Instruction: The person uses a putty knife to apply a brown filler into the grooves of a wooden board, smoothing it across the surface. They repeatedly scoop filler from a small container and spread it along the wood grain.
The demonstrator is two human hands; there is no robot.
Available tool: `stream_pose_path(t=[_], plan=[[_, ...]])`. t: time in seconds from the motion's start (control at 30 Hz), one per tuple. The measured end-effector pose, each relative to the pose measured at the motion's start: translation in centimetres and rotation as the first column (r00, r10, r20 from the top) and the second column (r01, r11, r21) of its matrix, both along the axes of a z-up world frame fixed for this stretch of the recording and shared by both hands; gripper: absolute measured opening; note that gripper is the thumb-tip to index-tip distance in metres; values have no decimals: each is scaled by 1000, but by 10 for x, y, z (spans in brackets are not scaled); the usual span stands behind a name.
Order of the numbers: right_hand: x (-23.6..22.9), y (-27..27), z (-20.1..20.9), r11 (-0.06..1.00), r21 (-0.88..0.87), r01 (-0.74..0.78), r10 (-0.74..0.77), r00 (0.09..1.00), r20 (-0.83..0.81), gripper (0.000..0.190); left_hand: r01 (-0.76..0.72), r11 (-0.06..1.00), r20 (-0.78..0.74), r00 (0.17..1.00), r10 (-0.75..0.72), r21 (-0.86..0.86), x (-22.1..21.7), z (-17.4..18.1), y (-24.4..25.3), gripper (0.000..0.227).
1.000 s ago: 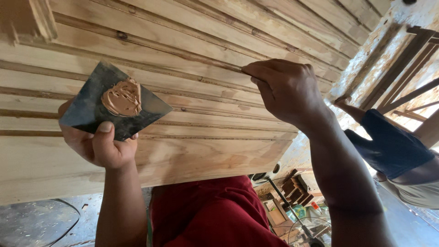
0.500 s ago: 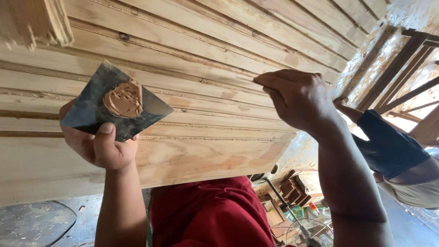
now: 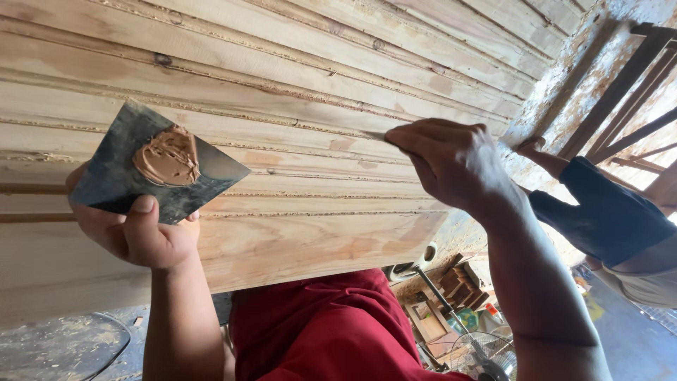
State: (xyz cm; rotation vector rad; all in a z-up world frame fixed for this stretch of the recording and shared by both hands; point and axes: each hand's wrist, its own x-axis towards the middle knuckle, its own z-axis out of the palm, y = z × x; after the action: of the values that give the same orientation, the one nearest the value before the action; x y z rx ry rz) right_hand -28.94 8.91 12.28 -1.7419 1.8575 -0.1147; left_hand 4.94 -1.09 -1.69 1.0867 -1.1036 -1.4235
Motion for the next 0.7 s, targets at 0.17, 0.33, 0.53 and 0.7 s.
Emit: stream_pose_path(t=[0.17,0.33,0.53,0.7], plan=[[-2,-1,5,998,-3,61,-61,996,-63,18,-15,1000,-43,999,16,20,1,-4,2,36],[10,-15,2,997,-64,35,-40,997,-70,19,-27,1000,-49,998,27,1,0,-6,1,33],[45,-50,19,988,-152,-37,44,998,41,21,88,940,-169,985,-34,329,-5,23,-6,51],[83,-76,39,948,-205,-242,260,963,69,26,393,796,-53,907,-418,460,-5,54,-34,39]])
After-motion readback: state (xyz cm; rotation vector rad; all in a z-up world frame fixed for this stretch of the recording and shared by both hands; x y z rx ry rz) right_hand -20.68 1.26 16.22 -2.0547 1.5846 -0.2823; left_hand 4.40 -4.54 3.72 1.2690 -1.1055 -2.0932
